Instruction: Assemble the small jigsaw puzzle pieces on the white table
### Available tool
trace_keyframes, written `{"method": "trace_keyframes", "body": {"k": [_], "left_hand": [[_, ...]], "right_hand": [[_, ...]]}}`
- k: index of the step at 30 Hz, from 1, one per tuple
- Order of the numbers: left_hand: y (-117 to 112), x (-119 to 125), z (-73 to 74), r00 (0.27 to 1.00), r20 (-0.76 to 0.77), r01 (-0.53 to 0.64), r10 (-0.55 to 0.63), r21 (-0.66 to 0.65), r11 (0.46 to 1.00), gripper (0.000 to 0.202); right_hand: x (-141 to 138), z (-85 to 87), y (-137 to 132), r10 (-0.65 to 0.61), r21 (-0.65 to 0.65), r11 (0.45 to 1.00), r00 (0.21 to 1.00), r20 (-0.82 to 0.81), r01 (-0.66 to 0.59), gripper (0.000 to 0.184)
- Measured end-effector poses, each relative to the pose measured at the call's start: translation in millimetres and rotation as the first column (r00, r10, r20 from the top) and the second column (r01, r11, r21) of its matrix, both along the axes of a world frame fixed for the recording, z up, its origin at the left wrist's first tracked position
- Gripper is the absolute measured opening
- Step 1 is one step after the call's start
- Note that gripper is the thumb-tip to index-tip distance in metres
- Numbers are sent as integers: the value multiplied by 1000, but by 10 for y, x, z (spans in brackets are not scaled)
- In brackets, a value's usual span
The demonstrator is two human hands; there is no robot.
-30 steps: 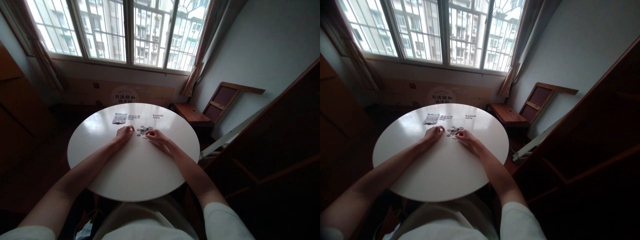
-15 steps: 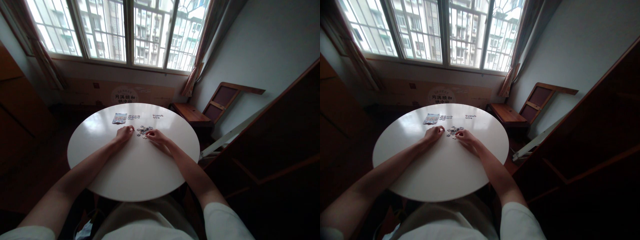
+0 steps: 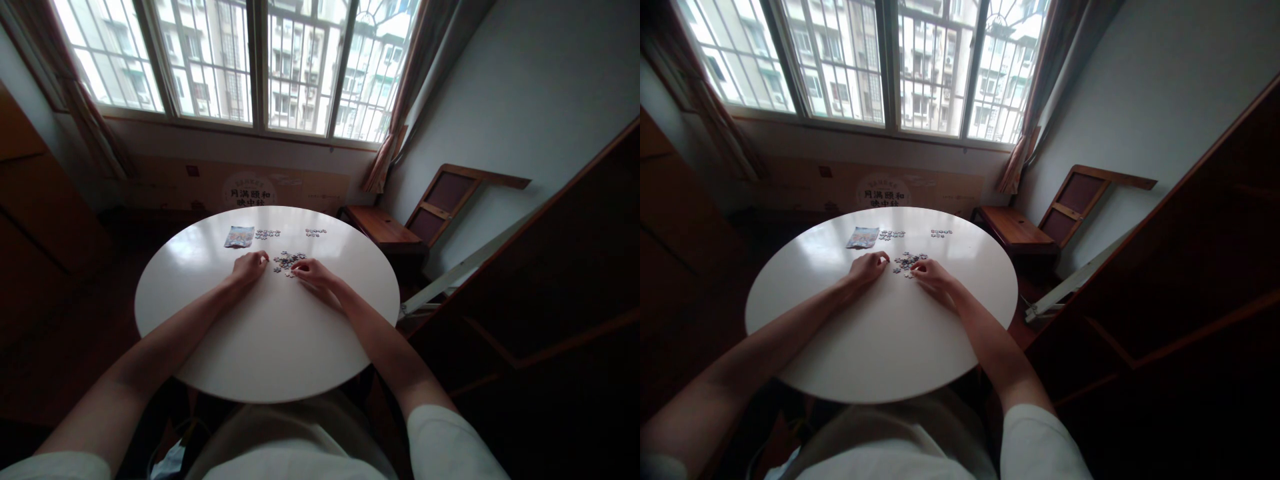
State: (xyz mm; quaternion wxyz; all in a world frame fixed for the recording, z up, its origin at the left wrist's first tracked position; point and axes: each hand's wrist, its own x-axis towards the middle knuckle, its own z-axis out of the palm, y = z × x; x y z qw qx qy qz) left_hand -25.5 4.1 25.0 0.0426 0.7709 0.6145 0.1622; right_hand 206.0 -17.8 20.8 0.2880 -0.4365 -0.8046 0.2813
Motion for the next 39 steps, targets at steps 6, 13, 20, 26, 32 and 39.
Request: {"method": "trace_keyframes", "body": {"k": [6, 13, 20, 26, 32, 39], "left_hand": [[-2, -10, -2, 1000, 7, 17, -17, 7, 1000, 32], [12, -12, -12, 1000, 5, 24, -24, 13, 1000, 31], [19, -18, -24, 1000, 11, 27, -28, 15, 1000, 31], [19, -19, -25, 999, 7, 34, -34, 18, 999, 32], [4, -15, -11, 1000, 2, 29, -29, 20, 999, 32], [7, -15, -16, 1000, 3, 29, -29, 22, 999, 32]], "right_hand": [[-1, 3, -1, -10, 2, 1000, 1000, 10, 10, 29], [6, -21, 18, 1, 23, 1000, 1000, 13, -1, 29], [12, -32, 25, -2, 16, 1000, 1000, 15, 2, 30], [0, -8, 12, 7, 18, 1000, 1000, 17, -7, 30], [2, -30, 25, 7, 21, 1000, 1000, -1, -7, 29], [10, -40, 30, 3, 8, 1000, 1000, -5, -3, 29]]}}
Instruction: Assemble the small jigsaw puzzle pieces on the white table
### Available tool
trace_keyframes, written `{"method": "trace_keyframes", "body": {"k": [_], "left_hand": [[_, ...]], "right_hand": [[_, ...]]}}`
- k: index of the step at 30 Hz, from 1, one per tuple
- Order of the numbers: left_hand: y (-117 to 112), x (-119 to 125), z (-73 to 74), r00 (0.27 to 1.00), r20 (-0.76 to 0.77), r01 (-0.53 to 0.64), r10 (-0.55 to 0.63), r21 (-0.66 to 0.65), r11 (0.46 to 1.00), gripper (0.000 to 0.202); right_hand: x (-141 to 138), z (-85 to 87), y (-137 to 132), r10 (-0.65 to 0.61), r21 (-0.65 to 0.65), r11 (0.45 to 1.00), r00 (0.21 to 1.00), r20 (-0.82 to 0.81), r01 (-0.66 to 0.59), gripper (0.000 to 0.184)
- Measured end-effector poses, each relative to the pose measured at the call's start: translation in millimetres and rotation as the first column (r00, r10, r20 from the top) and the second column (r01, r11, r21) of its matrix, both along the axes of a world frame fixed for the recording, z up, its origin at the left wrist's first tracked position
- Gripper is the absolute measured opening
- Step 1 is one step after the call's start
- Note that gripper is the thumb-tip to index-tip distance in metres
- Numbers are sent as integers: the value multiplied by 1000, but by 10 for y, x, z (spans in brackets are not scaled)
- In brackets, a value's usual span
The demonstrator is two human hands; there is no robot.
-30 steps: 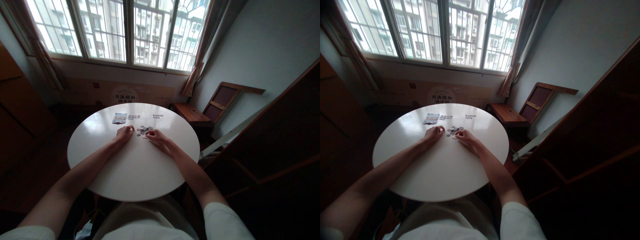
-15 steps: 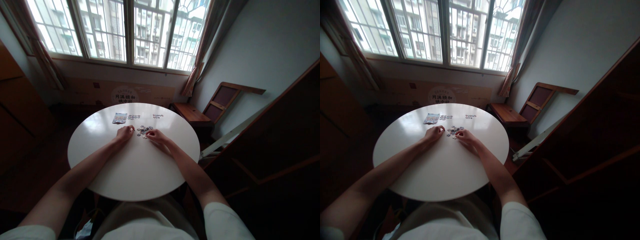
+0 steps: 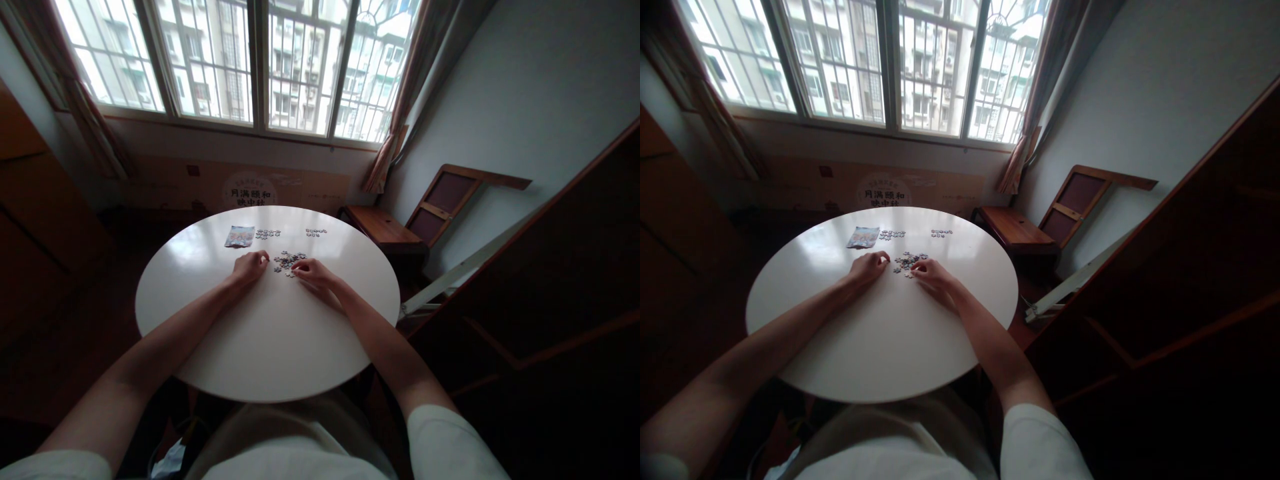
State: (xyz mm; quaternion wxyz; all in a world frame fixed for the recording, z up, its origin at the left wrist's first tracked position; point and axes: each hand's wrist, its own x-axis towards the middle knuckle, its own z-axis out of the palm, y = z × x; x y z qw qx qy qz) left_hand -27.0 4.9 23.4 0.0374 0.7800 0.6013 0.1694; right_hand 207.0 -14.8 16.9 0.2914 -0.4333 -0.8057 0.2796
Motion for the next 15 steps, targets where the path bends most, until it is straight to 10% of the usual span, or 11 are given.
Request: {"method": "trace_keyframes", "body": {"k": [15], "left_hand": [[4, -3, 8, 1000, -1, 3, -3, -10, 1000, 32]], "right_hand": [[-4, 11, -7, -2, 7, 1000, 1000, 15, 2, 28]]}}
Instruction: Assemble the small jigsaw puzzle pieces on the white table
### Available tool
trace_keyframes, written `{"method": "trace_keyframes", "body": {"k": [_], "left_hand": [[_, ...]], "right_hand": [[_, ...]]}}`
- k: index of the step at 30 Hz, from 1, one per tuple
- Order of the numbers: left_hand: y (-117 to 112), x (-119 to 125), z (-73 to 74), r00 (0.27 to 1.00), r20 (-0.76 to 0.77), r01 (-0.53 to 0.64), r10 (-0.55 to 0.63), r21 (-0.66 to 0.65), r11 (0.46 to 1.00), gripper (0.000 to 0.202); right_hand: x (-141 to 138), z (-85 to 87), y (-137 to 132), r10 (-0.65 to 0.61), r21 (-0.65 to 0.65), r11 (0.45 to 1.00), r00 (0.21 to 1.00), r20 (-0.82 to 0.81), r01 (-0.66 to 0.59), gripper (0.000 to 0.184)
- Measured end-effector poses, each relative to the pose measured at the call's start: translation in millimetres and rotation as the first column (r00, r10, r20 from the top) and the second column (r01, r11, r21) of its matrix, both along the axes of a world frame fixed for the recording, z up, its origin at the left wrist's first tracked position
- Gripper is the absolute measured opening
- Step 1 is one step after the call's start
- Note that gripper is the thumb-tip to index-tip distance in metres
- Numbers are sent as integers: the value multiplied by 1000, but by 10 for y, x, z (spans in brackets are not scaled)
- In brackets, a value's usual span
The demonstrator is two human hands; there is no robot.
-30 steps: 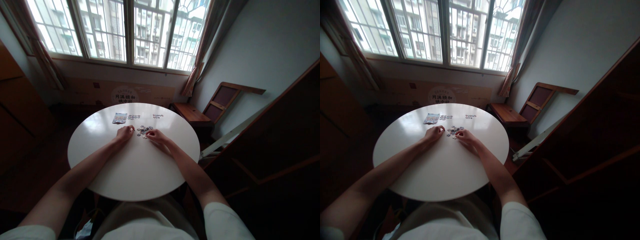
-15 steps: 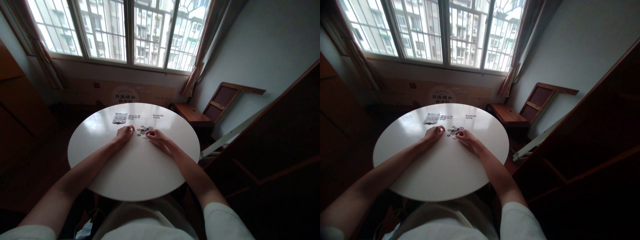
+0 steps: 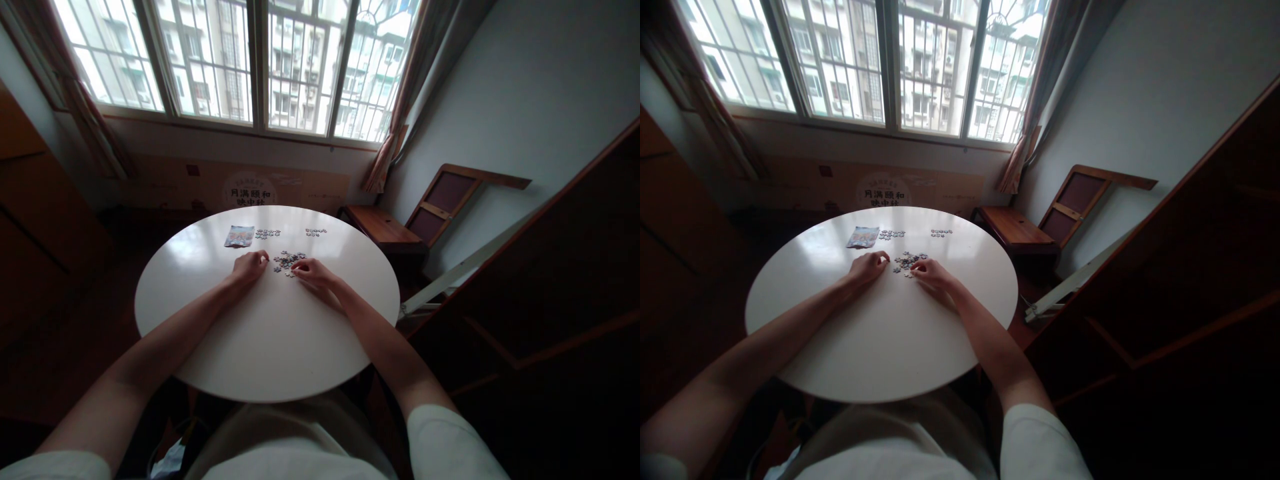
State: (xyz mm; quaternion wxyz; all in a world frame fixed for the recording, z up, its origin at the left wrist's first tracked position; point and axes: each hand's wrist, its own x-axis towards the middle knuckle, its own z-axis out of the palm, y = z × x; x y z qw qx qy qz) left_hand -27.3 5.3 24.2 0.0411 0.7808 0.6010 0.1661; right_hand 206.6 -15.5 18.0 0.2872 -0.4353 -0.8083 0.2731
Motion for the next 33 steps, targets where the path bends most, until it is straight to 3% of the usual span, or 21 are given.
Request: {"method": "trace_keyframes", "body": {"k": [33], "left_hand": [[-27, 17, 31, 1000, -7, -10, 10, -16, 1000, 33]], "right_hand": [[-3, 11, -13, 8, -5, 1000, 1000, -14, -8, 28]]}}
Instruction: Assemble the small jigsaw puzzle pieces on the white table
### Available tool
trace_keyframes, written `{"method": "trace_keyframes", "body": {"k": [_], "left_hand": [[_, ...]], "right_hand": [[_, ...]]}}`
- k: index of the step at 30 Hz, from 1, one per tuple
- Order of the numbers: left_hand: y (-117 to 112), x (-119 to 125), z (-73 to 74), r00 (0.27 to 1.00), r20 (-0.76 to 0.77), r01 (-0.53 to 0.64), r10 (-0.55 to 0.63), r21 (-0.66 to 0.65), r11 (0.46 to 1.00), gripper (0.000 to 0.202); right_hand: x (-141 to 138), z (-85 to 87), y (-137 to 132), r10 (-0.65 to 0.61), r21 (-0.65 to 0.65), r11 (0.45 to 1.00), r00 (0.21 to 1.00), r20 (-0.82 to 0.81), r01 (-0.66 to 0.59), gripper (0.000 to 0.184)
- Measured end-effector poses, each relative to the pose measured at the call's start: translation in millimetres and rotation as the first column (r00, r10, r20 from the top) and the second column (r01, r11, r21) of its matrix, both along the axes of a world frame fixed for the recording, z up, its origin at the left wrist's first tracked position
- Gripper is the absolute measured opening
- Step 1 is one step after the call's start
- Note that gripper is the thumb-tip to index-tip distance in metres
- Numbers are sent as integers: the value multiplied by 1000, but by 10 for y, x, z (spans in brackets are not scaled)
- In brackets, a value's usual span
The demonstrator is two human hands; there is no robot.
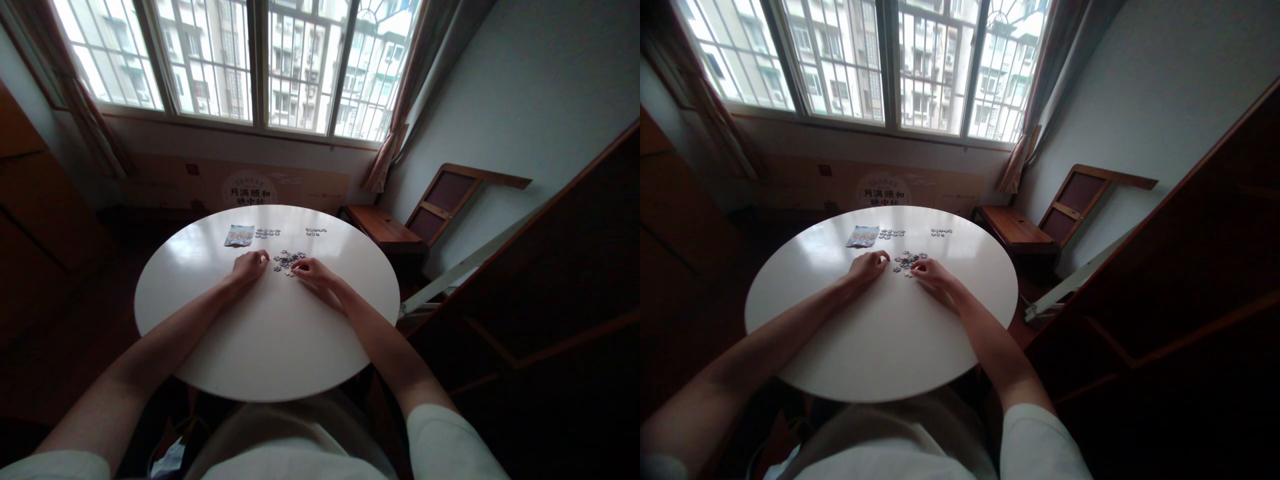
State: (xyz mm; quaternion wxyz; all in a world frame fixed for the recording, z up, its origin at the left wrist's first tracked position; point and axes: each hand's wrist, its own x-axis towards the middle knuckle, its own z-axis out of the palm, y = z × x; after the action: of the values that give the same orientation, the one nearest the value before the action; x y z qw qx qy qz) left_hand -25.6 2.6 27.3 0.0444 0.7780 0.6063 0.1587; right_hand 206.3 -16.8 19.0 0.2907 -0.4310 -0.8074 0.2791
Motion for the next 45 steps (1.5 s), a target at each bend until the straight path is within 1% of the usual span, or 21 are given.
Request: {"method": "trace_keyframes", "body": {"k": [8, 17, 29, 36, 45], "left_hand": [[19, -7, -27, 1000, 5, 7, -7, 14, 1000, 32], [14, -8, -21, 1000, 0, 8, -8, 7, 1000, 33], [9, -9, -16, 1000, -8, 15, -15, 16, 1000, 33], [-6, 4, 2, 1000, -15, -3, 3, -2, 1000, 32], [3, -4, -14, 1000, -12, 12, -12, 18, 1000, 32]], "right_hand": [[2, 12, -10, -5, 13, 1000, 1000, 15, 5, 28], [9, -37, 30, 4, 10, 1000, 1000, -3, -3, 28], [1, 26, -17, 6, 2, 1000, 1000, 17, -6, 30], [8, 20, -18, 17, 6, 1000, 1000, 7, -17, 29], [9, 3, -6, 8, -2, 1000, 1000, 2, -8, 30]]}}
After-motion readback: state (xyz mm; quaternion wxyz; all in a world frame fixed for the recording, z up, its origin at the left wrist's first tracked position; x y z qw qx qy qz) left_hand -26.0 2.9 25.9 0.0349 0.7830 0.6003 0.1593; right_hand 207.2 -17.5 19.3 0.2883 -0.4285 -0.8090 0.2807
